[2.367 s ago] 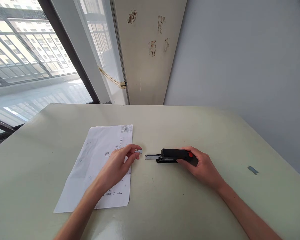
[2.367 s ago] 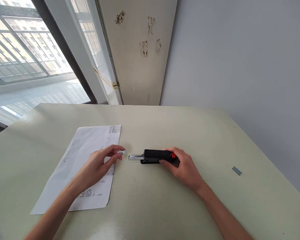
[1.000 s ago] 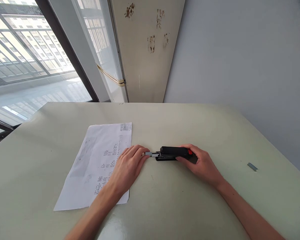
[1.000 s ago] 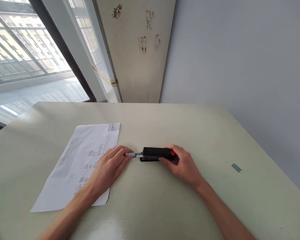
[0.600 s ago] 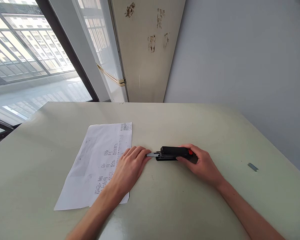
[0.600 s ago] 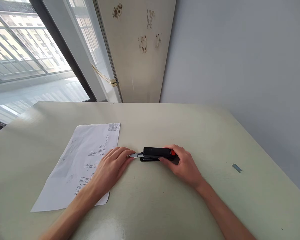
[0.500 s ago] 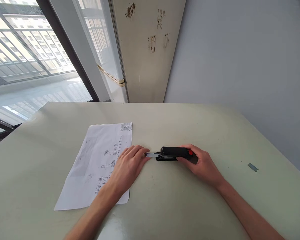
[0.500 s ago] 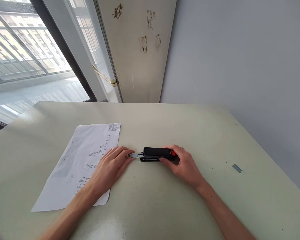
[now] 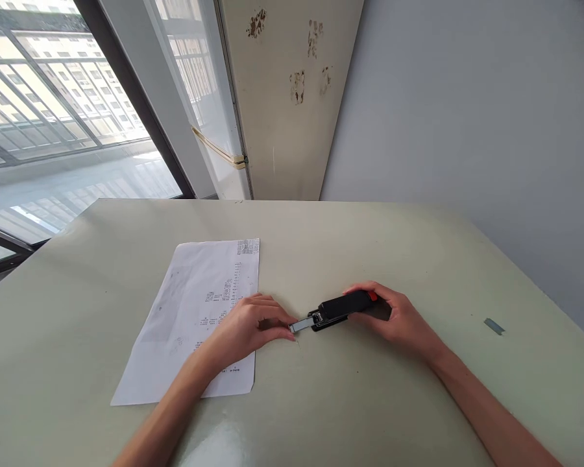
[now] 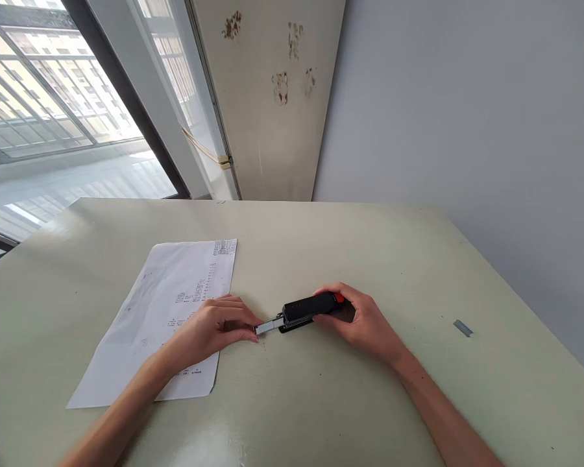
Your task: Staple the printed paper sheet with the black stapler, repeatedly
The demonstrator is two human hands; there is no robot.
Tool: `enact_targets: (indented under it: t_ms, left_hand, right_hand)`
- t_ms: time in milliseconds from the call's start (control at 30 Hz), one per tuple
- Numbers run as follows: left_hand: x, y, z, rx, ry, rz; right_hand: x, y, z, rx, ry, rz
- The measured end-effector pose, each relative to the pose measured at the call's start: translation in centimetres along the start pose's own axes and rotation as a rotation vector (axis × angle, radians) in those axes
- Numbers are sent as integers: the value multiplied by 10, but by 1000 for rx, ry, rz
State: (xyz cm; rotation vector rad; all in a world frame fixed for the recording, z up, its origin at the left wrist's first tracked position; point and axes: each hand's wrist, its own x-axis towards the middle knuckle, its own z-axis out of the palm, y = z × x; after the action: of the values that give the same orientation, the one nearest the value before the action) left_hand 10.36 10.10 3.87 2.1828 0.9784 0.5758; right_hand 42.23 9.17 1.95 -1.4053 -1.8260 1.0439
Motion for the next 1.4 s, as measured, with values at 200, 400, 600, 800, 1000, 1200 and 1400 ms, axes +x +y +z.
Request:
enact_targets:
  t_ms: [200,400,600,800,1000,1200,1400]
  left_hand:
    - [4,3,13,-41,-4,50]
    - [5,1,22,-35,-4,106]
    - [5,-4,25,33,-16,108]
    - [5,-3,26,82,-28,133]
    - [4,-4,25,95,-22,134]
    - [4,-1,24,65,-21,88]
    - [1,-4,-6,40,16,-12]
  right_hand:
    - [-1,0,-1,46,-83,-46]
    - [-3,-1,0,72,-164,-66]
    - [-7,-7,8,125,-278,-112]
    - [-11,-11,15,96,-221,-128]
    - [-14,-9,19,158,-253,-110]
    - [-14,-10,19,156,-259,-78]
    - [-10,-8,19,81,-183,-96]
